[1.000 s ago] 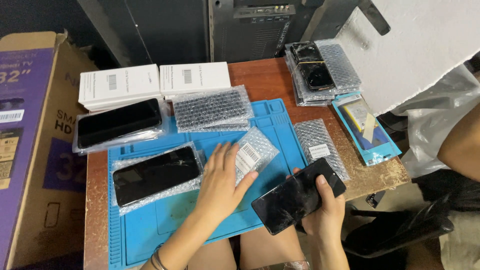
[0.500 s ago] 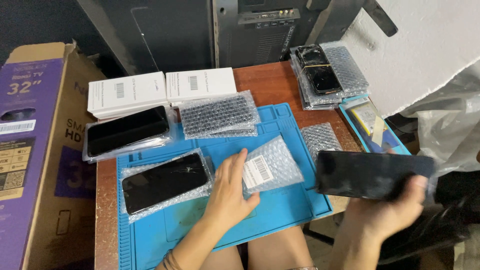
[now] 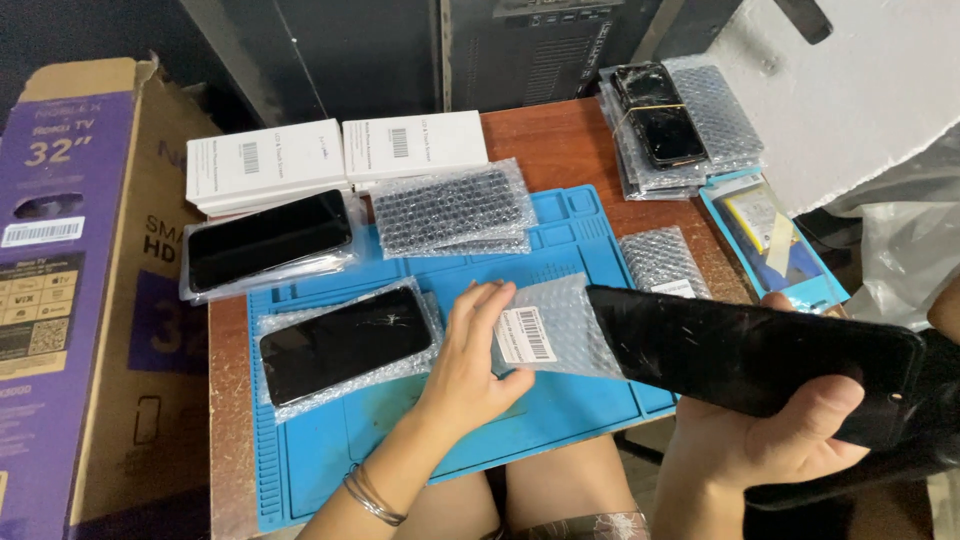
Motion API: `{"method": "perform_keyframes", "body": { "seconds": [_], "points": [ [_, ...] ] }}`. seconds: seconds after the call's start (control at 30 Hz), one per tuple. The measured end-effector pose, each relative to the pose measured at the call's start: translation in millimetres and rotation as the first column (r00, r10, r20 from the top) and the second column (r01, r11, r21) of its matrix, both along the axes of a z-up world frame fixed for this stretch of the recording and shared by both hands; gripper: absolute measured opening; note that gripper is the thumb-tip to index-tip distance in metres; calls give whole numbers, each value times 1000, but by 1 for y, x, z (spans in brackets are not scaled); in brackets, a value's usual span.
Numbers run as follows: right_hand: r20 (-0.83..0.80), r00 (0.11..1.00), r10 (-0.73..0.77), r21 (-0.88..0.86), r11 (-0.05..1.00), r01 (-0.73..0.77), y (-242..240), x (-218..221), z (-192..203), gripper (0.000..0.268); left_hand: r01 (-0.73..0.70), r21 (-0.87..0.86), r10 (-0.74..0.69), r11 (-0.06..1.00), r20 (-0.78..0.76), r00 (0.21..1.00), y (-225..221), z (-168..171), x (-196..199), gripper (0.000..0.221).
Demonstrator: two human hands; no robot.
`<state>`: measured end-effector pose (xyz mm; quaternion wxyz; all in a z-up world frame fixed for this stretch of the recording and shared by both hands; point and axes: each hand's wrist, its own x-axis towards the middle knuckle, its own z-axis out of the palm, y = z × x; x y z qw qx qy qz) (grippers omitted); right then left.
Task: The person is unwrapping and inspecting various smartphone screen assemblies and frames, comparing them to each other and a phone body.
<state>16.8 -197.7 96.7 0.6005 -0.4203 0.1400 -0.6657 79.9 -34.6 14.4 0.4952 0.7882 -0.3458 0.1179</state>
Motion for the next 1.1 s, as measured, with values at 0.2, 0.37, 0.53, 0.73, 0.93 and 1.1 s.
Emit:
{"method": "perform_keyframes", "body": {
  "seconds": [0.2,0.37,0.53,0.73,0.93,1.1],
  "points": [
    [-95,992,78,-223,970,-97,0,6,-16,37,-14,68,14,998,1,1000,-1,-4,0,74],
    [-136,957,255,-357,889,-287,28,20,-22,41,-30,113,33,993,-25,999,-2,-5,-1,86],
    [-419,855,307,-304,839,-450,38,23,-24,26,-151,48,148,987,61,987,0,0,0,86],
    [-733,605,312,-582,173,-794,28,31,0,56,-148,-310,133,939,-69,989,5,15,-4,88],
    [-656,429,621,-368,233,-900,22,40,4,72,-65,-991,-979,115,-124,161,10,2,7,88],
    [-628,561,539,-457,327,-827,26,55,-2,38,57,-993,-973,105,-91,214,0,-19,13,101]
  ]
}}
